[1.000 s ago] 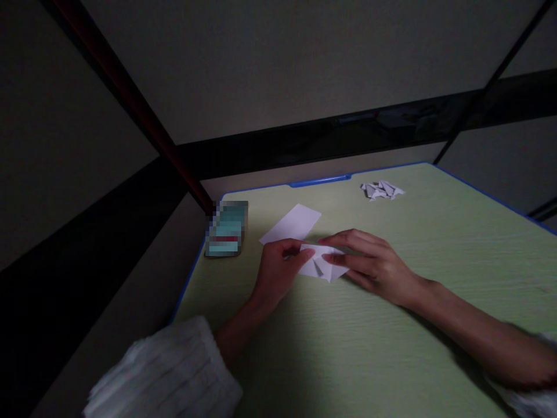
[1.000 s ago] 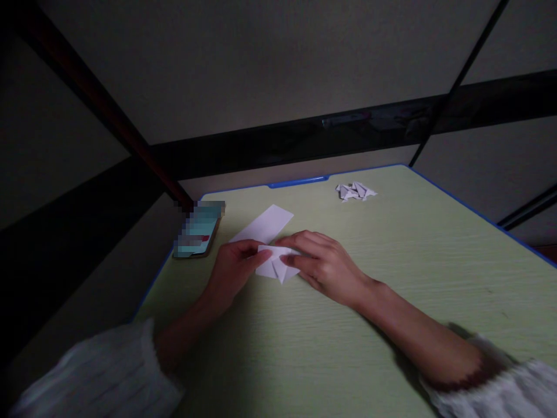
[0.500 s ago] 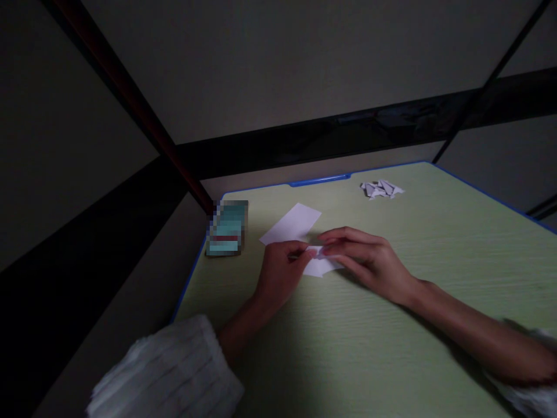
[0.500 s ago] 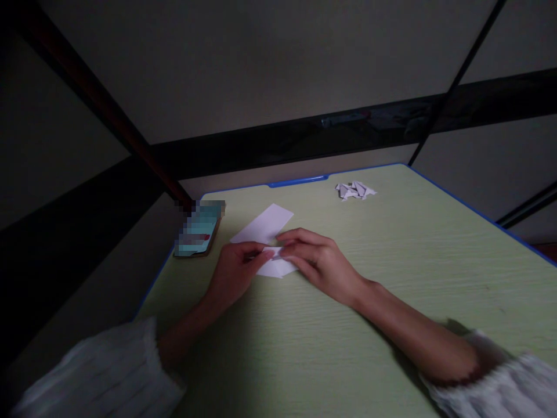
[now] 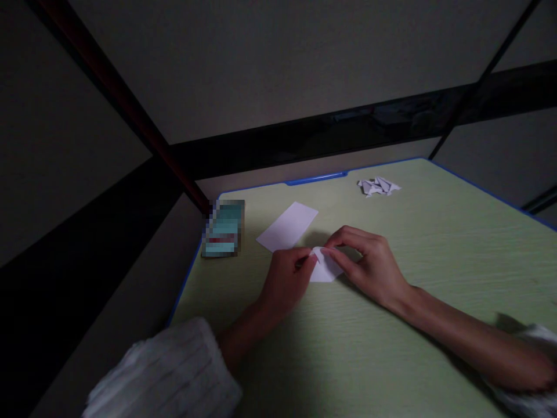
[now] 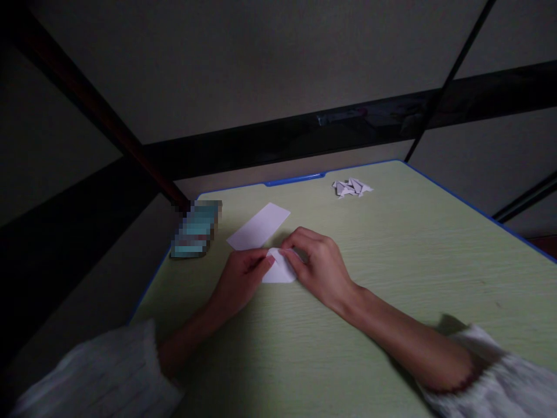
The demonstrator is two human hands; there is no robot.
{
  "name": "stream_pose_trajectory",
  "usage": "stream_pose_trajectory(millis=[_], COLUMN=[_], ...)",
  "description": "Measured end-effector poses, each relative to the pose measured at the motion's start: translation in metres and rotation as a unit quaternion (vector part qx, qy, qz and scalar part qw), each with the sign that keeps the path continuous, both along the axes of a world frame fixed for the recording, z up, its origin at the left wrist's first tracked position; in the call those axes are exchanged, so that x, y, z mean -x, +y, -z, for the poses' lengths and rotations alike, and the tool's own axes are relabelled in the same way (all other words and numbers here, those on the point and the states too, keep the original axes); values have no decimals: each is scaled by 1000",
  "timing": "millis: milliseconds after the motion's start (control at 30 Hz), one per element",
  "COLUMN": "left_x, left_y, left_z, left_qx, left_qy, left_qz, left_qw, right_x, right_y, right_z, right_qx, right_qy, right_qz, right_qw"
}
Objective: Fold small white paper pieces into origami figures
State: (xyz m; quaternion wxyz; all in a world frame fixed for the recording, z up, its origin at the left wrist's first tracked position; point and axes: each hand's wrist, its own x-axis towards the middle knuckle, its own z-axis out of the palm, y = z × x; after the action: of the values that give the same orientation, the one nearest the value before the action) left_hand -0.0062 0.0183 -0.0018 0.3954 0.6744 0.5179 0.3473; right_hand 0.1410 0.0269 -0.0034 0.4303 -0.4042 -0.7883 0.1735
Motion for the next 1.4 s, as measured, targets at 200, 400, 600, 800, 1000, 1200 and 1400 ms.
stream_pose_trajectory(millis=[200, 400, 600, 800, 1000, 1200, 1400], left_x=[0, -1, -1, -4, -4, -3, -4], left_y=[0, 1, 2, 2, 2, 2, 1], left_z=[3, 1, 3, 4, 4, 3, -2], left_qx=[21, 32, 63, 109, 95, 109, 125], left_qy=[-34, -54, -110, -188, -189, -222, -262], left_qz=[-3, -9, -10, -9, -25, -40, -52], left_qw=[999, 998, 992, 976, 977, 968, 956], right_x=[-1, -2, -3, -3, -3, -4, -4], right_y=[-1, -2, -1, -1, -2, 0, 1], right_z=[2, 3, 1, 1, -1, -4, -5], right_qx=[-61, -92, -140, -173, -199, -219, -220], right_qy=[-26, -65, -97, -122, -136, -191, -203], right_qz=[-20, -23, -23, -24, -21, -25, -28], right_qw=[998, 993, 985, 977, 970, 956, 954])
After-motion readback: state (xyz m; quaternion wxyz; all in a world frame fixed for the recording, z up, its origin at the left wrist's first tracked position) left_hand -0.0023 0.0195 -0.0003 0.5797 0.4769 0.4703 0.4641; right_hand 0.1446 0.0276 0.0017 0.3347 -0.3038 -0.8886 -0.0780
